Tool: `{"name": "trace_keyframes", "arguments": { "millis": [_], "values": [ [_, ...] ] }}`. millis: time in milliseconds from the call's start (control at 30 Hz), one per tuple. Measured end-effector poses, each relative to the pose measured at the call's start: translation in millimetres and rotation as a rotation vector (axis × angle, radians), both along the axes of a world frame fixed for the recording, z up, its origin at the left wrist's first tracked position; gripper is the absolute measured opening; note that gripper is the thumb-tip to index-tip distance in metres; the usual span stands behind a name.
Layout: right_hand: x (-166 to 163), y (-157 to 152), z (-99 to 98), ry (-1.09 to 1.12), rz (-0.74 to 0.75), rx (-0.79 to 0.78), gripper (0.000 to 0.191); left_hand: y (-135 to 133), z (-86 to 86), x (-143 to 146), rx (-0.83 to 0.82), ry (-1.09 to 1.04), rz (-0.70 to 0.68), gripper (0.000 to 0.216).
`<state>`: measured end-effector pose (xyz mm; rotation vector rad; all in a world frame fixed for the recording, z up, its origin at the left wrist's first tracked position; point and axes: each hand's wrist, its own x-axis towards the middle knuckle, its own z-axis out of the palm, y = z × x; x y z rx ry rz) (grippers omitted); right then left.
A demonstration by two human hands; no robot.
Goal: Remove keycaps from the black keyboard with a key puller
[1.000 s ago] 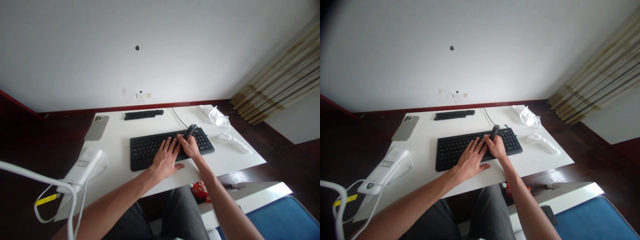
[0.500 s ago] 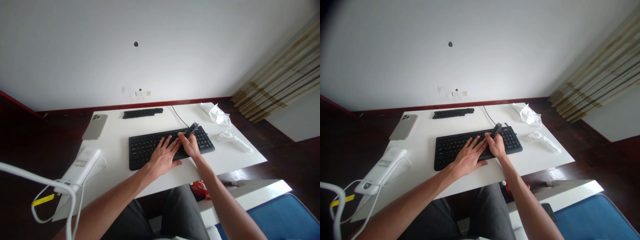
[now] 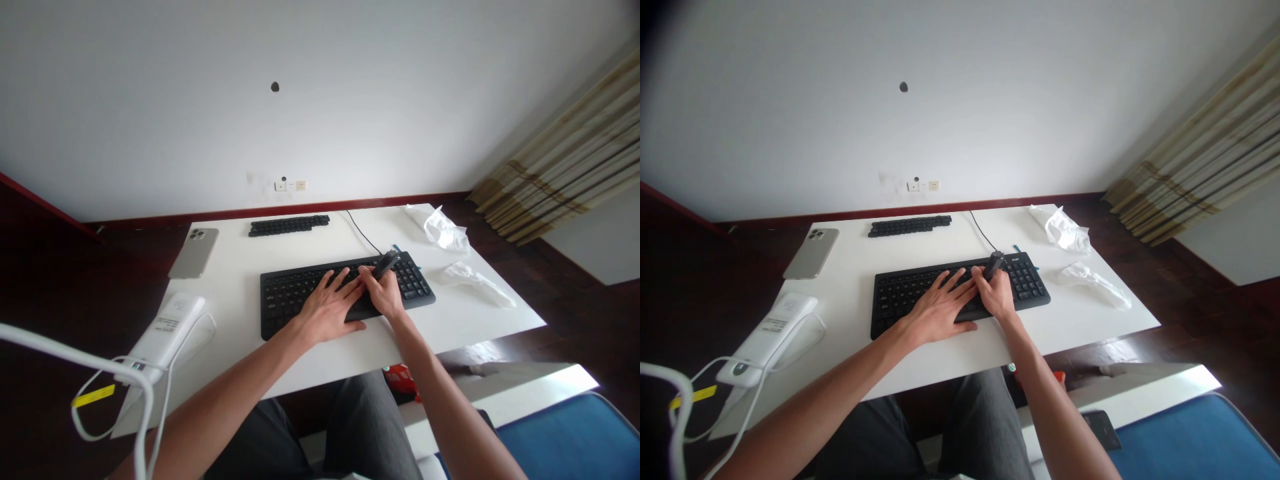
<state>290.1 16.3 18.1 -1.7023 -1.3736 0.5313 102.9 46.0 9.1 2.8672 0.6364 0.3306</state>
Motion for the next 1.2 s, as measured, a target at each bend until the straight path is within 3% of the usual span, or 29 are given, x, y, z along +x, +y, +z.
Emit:
{"name": "trace_keyframes", "arguments": {
  "millis": [867,1033,1200],
  "values": [
    [-1.3,7.6,3.6,0.047,-0.129,-0.070,0.048,6.1,1.1,0.3,0.024,0.006,-0.051,0.085],
    [2.7,13.6,2.9,0.237,-0.167,0.017,0.047,5.8,-0.1,0.5,0.012,-0.001,-0.038,0.093],
    [1.3,15.2,2.1,0.217,-0.170,0.056,0.047,5.3,-0.3,0.5,0.004,-0.002,-0.031,0.092]
  ]
}}
